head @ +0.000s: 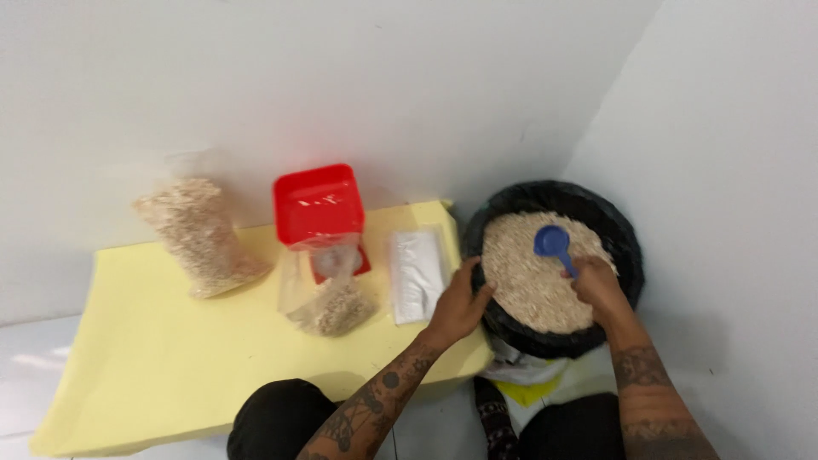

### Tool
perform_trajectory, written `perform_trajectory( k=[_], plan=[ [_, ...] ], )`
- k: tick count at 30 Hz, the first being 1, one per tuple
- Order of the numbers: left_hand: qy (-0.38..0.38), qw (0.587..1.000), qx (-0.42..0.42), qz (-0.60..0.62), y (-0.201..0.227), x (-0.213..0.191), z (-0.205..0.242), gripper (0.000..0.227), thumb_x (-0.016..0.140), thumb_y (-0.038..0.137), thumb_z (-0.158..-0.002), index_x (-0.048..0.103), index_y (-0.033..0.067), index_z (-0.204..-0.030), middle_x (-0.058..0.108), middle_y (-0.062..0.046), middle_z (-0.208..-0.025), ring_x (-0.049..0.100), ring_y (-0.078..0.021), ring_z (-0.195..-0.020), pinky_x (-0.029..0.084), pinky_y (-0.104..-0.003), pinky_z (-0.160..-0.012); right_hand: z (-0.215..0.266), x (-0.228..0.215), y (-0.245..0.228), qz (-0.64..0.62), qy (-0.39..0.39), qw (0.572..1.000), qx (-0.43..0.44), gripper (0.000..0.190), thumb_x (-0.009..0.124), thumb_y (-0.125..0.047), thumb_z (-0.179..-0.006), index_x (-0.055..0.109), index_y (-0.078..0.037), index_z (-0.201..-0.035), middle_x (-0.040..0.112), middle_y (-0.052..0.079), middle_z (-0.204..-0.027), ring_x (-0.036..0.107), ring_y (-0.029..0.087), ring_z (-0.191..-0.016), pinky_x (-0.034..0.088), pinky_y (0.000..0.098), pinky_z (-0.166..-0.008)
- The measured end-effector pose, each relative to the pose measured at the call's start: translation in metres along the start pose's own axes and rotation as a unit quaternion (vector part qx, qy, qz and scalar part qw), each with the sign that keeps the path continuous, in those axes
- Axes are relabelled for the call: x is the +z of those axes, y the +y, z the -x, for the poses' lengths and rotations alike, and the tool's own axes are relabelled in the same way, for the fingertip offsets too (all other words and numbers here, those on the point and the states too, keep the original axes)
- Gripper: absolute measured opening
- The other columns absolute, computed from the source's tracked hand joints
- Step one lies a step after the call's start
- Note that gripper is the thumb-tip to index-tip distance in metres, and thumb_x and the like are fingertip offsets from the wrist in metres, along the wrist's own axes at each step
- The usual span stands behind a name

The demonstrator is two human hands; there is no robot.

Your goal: The person is scooping wood shavings from a large bin into small plastic bags using a blue scoop, then weighing the bags on a red scale.

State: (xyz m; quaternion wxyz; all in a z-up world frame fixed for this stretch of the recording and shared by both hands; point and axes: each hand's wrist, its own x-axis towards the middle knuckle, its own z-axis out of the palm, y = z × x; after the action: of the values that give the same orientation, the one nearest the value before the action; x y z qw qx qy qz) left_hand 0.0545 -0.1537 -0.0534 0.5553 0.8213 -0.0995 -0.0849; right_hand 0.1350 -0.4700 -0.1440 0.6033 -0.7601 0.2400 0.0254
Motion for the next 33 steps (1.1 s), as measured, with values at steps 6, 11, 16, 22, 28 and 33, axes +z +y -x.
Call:
perform_trajectory(
  k=[6, 11, 16, 22, 28, 33],
  plan=[
    [0.103, 0.994, 0.025, 0.005, -0.019, 0.029, 0.0, 0.068, 0.06, 0.031, -0.1, 0.03, 0.0091, -0.157, 0.043, -0.031, -0.15, 0.048, -0.0513, -0.134, 0.045, -0.06, -0.107, -0.008, -0.014, 0.016, 0.081, 0.094, 0.991, -0.055, 0.055, 0.054, -0.031, -0.102, 0.05, 0.001, -0.147, 0.075, 0.011, -0.095, 0.069, 0.023, -0.09, 0.051, 0.0356, -0.073],
    [0.107, 0.994, 0.0, -0.007, -0.01, 0.034, 0.012, 0.067, 0.05, 0.023, -0.105, 0.019, 0.0135, -0.164, 0.036, -0.032, -0.155, 0.052, -0.0515, -0.129, 0.054, -0.057, -0.094, 0.012, -0.017, 0.0, 0.145, 0.085, 0.982, -0.091, 0.042, 0.047, -0.028, -0.106, 0.059, -0.002, -0.136, 0.072, 0.012, -0.084, 0.067, 0.023, -0.069, 0.052, 0.0371, -0.058],
    [0.121, 0.992, -0.009, -0.021, -0.031, 0.046, 0.019, 0.07, 0.049, 0.019, -0.104, 0.017, 0.0158, -0.165, 0.038, -0.036, -0.153, 0.072, -0.0422, -0.093, 0.06, -0.048, -0.067, 0.025, -0.009, -0.016, 0.173, 0.082, 0.975, -0.112, 0.037, 0.043, -0.026, -0.109, 0.058, 0.001, -0.131, 0.069, 0.022, -0.092, 0.068, 0.032, -0.08, 0.053, 0.0431, -0.063],
    [0.129, 0.991, -0.01, -0.013, -0.034, 0.051, 0.026, 0.068, 0.049, 0.018, -0.104, 0.019, 0.0133, -0.164, 0.04, -0.039, -0.15, 0.074, -0.0361, -0.081, 0.057, -0.044, -0.059, 0.019, -0.031, -0.015, 0.283, 0.125, 0.945, -0.108, 0.033, 0.046, -0.032, -0.108, 0.062, -0.007, -0.122, 0.07, 0.021, -0.095, 0.071, 0.039, -0.086, 0.056, 0.0489, -0.062],
    [0.109, 0.993, -0.023, -0.032, -0.022, 0.037, 0.023, 0.071, 0.052, 0.021, -0.102, 0.018, 0.0173, -0.165, 0.044, -0.038, -0.147, 0.066, -0.0515, -0.108, 0.058, -0.054, -0.076, 0.075, -0.033, -0.039, 0.386, 0.102, 0.91, -0.113, 0.035, 0.04, -0.018, -0.109, 0.06, 0.008, -0.122, 0.07, 0.032, -0.092, 0.07, 0.039, -0.079, 0.055, 0.0457, -0.059],
    [0.105, 0.994, -0.025, -0.011, -0.02, 0.032, 0.016, 0.07, 0.051, 0.026, -0.102, 0.02, 0.0211, -0.164, 0.046, -0.039, -0.145, 0.069, -0.0489, -0.105, 0.058, -0.054, -0.076, 0.049, -0.031, -0.008, 0.442, 0.081, 0.892, -0.05, 0.05, 0.044, -0.022, -0.099, 0.051, 0.012, -0.136, 0.071, 0.033, -0.1, 0.073, 0.045, -0.088, 0.059, 0.0522, -0.067]
  ],
)
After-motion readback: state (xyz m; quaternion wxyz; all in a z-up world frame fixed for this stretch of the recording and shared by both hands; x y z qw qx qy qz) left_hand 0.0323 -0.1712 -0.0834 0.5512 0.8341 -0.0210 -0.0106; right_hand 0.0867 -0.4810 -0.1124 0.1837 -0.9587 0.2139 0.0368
